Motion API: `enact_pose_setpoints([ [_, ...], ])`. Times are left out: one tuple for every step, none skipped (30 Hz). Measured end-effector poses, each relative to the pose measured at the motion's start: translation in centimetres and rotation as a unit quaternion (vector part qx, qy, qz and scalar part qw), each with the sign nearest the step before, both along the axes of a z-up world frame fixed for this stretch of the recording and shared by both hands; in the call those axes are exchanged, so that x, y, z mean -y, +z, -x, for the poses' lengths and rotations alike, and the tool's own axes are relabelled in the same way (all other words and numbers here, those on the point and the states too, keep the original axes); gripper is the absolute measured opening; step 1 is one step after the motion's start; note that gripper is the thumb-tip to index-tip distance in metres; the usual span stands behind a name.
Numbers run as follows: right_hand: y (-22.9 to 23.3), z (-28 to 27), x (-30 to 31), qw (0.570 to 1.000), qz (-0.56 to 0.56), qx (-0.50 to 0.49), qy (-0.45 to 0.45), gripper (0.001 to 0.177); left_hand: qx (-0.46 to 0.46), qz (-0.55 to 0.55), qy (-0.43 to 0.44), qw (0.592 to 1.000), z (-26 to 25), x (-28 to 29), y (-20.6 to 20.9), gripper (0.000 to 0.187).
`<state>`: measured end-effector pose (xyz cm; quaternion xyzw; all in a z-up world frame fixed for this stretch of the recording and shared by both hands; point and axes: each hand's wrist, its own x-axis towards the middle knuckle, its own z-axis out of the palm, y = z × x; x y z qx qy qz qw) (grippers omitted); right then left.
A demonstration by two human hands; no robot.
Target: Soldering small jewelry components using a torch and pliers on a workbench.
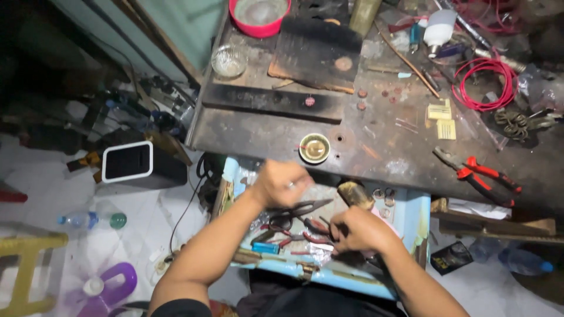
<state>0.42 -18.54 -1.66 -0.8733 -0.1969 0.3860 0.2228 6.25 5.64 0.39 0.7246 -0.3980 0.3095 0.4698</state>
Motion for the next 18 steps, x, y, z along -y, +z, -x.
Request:
enact_pose_setpoints([
  [-0.5, 0.3, 0.2, 1.0, 0.0, 0.004, -0.002, 0.03, 0.004, 0.0, -0.002, 1.0, 0.8, 0.7, -0.5, 0.016],
  [-1.1, 0.6, 0.4, 0.999, 0.037, -0.002, 0.001, 0.031, -0.048, -0.084, -0.077, 0.992, 1.6, 1.3, -1.1, 0.019],
  [-1.6, 1.0, 0.5, 0.997, 0.074, -0.01, 0.007, 0.032, -0.103, -0.166, -0.148, 0.97, 2.7, 1.9, -1.6, 0.023],
  [-2.8, 1.5, 0.6, 0.997, 0.073, -0.007, 0.007, 0.032, -0.1, -0.168, -0.147, 0.97, 2.9, 2.4, -1.9, 0.023],
  [-4.0, 2.1, 0.7, 0.992, 0.114, 0.033, 0.034, 0.043, -0.09, -0.186, -0.197, 0.958, 3.2, 2.8, -2.2, 0.021],
  [-5.2, 2.7, 0.7, 0.983, 0.155, 0.073, 0.062, 0.056, -0.08, -0.204, -0.246, 0.944, 3.6, 3.3, -2.5, 0.023],
  [-5.1, 3.1, 0.8, 0.983, 0.154, 0.073, 0.061, 0.056, -0.08, -0.204, -0.246, 0.944, 3.8, 3.3, -2.9, 0.023],
  [-5.0, 3.5, 0.8, 0.985, 0.131, 0.099, 0.047, 0.04, -0.104, -0.238, -0.242, 0.935, 4.1, 3.3, -3.3, 0.02],
  [-4.8, 3.9, 0.9, 0.986, 0.108, 0.124, 0.034, 0.027, -0.128, -0.27, -0.237, 0.925, 4.4, 3.4, -3.7, 0.02],
  [-4.8, 4.1, 1.2, 0.986, 0.109, 0.124, 0.035, 0.027, -0.128, -0.269, -0.236, 0.925, 4.5, 3.5, -4.0, 0.02],
  [-4.7, 4.3, 1.5, 0.986, 0.114, 0.123, 0.017, 0.027, -0.145, -0.317, -0.224, 0.91, 4.6, 3.6, -4.3, 0.025],
  [-4.7, 4.6, 1.8, 0.985, 0.119, 0.122, -0.001, 0.028, -0.162, -0.364, -0.211, 0.893, 4.8, 3.6, -4.7, 0.031],
  [-4.5, 4.8, 1.8, 0.985, 0.122, 0.121, 0.003, 0.028, -0.163, -0.36, -0.209, 0.894, 4.8, 3.7, -4.9, 0.031],
  [-4.3, 5.0, 1.8, 0.986, 0.111, 0.123, -0.009, 0.021, -0.173, -0.391, -0.207, 0.88, 4.8, 3.8, -5.1, 0.03],
  [-4.1, 5.4, 1.8, 0.987, 0.099, 0.123, -0.021, 0.016, -0.183, -0.422, -0.204, 0.864, 5.0, 3.8, -5.3, 0.031],
  [-4.1, 5.4, 2.0, 0.987, 0.102, 0.122, -0.016, 0.016, -0.186, -0.418, -0.202, 0.866, 5.3, 4.0, -5.8, 0.031],
  [-4.2, 5.4, 2.1, 0.987, 0.091, 0.128, -0.018, 0.011, -0.178, -0.408, -0.208, 0.871, 5.4, 4.0, -6.2, 0.034],
  [-4.3, 5.4, 2.2, 0.987, 0.079, 0.135, -0.02, 0.008, -0.17, -0.398, -0.214, 0.876, 5.6, 4.0, -6.7, 0.037],
])
